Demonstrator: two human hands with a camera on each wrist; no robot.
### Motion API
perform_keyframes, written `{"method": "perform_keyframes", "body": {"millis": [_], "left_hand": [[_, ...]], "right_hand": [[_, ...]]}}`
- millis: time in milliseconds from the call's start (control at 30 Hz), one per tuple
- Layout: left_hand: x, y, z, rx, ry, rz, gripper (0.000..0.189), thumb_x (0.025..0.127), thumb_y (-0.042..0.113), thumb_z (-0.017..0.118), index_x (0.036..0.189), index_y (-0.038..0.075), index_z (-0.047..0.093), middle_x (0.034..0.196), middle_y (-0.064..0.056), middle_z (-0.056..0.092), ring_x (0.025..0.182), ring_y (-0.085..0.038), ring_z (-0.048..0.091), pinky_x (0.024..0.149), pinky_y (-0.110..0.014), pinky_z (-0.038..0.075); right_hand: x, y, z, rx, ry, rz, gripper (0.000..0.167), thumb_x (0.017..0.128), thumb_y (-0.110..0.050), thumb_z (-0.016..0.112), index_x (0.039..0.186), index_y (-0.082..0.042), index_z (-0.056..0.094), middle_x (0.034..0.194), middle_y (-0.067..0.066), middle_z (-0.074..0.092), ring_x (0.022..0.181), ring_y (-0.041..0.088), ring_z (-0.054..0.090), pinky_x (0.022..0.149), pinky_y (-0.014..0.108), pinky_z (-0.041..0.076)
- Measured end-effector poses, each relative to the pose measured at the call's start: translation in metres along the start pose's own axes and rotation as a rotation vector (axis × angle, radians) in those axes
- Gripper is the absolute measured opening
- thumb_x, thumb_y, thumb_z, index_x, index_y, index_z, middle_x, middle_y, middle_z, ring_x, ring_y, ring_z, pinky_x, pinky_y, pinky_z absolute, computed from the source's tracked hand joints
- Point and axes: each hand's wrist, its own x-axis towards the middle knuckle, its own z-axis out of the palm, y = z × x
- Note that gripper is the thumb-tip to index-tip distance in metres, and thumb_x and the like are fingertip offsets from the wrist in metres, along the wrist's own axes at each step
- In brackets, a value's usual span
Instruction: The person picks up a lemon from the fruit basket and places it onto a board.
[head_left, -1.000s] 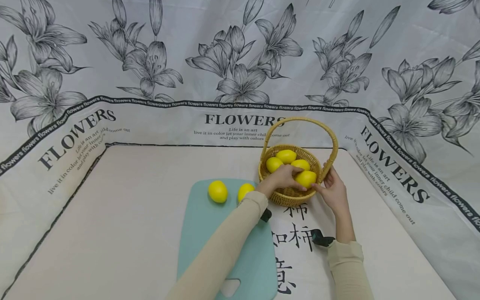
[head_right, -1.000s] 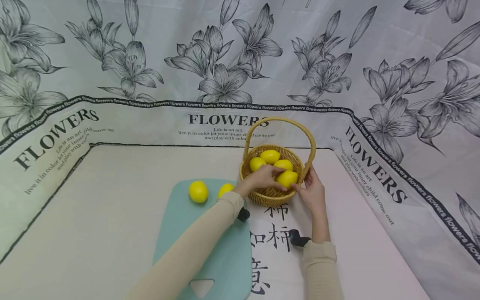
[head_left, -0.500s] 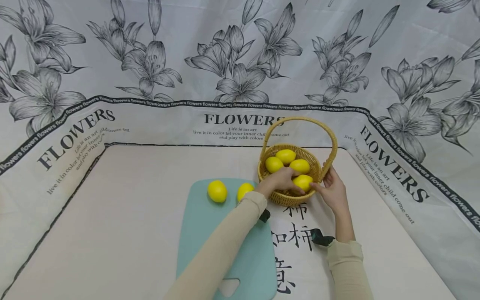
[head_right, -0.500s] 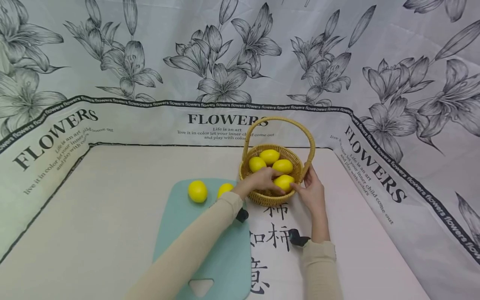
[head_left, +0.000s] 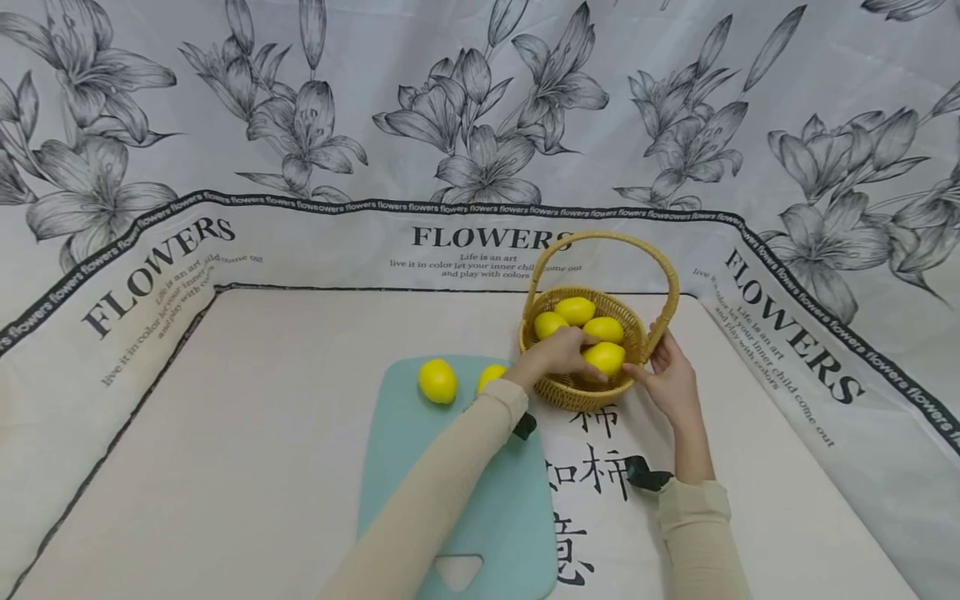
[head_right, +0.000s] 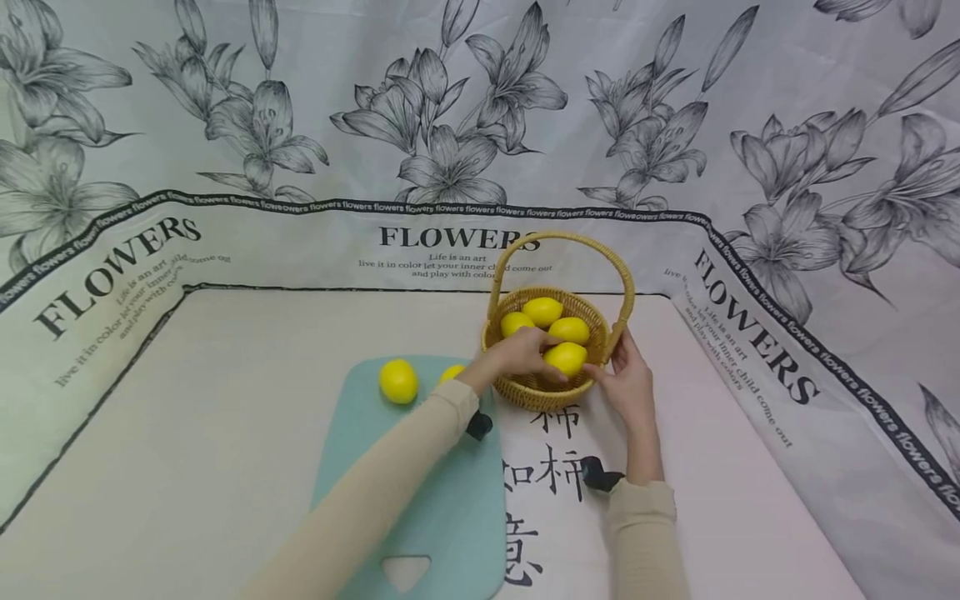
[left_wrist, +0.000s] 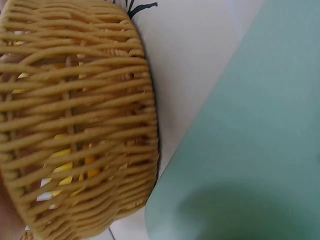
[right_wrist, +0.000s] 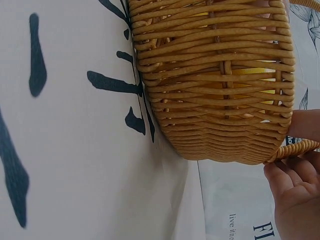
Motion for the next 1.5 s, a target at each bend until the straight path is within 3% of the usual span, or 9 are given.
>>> {"method": "perform_keyframes", "body": {"millis": [133,500,667,900,1200,1367,1500], "left_hand": [[-0.003,0.0,-0.006,-0.008,0.005,-0.005,0.068,0.08,0.04,0.078,0.137,0.012,0.055,0.129,0.001,0.061,0.094,-0.007,0.053,0.087,-0.014,0.042],[-0.01,0.009,-0.022,0.052,-0.025,0.017,0.075,0.078,0.043,0.078,0.142,0.015,0.05,0.139,0.003,0.054,0.098,-0.004,0.05,0.09,-0.012,0.04],[-0.016,0.014,-0.03,0.065,-0.033,0.06,0.075,0.079,0.042,0.078,0.142,0.013,0.049,0.138,0.002,0.055,0.099,-0.003,0.051,0.09,-0.011,0.04],[-0.029,0.014,-0.036,0.091,-0.029,0.112,0.075,0.079,0.044,0.077,0.141,0.011,0.05,0.134,0.0,0.058,0.088,-0.006,0.051,0.079,-0.011,0.041],[-0.047,0.009,-0.041,0.084,-0.043,0.149,0.074,0.079,0.044,0.077,0.14,0.012,0.051,0.127,-0.001,0.063,0.084,-0.006,0.051,0.08,-0.01,0.041],[-0.057,0.011,-0.043,0.089,-0.047,0.18,0.074,0.078,0.046,0.077,0.139,0.012,0.053,0.13,-0.001,0.061,0.088,-0.005,0.052,0.085,-0.008,0.04],[-0.068,0.013,-0.045,0.095,-0.06,0.201,0.073,0.079,0.045,0.077,0.14,0.012,0.051,0.13,-0.001,0.061,0.086,-0.005,0.051,0.083,-0.008,0.04]], "right_hand": [[0.001,0.0,0.0,-0.007,0.009,0.006,0.092,0.085,0.003,0.071,0.155,-0.008,0.011,0.157,0.015,0.019,0.14,0.035,0.026,0.113,0.033,0.027],[-0.001,-0.004,0.001,-0.03,0.003,0.029,0.09,0.087,0.004,0.068,0.155,-0.009,0.01,0.157,0.014,0.019,0.141,0.035,0.024,0.113,0.036,0.026],[0.0,-0.004,-0.001,-0.058,0.006,0.038,0.09,0.088,0.002,0.067,0.155,-0.01,0.01,0.157,0.014,0.019,0.141,0.034,0.025,0.113,0.037,0.026],[-0.001,-0.003,0.001,-0.063,0.003,0.04,0.089,0.089,-0.003,0.068,0.155,-0.01,0.009,0.158,0.013,0.017,0.141,0.035,0.024,0.113,0.038,0.025],[-0.001,-0.003,0.003,-0.058,0.01,0.034,0.092,0.088,-0.002,0.07,0.155,-0.011,0.009,0.157,0.015,0.018,0.141,0.035,0.024,0.111,0.023,0.025],[-0.001,-0.001,0.003,-0.051,0.008,0.029,0.092,0.087,-0.002,0.07,0.155,-0.011,0.008,0.157,0.014,0.018,0.141,0.035,0.024,0.11,0.02,0.025],[0.0,0.0,0.003,-0.05,0.011,0.031,0.092,0.087,-0.002,0.07,0.155,-0.011,0.009,0.157,0.014,0.018,0.141,0.035,0.024,0.111,0.023,0.025]]}}
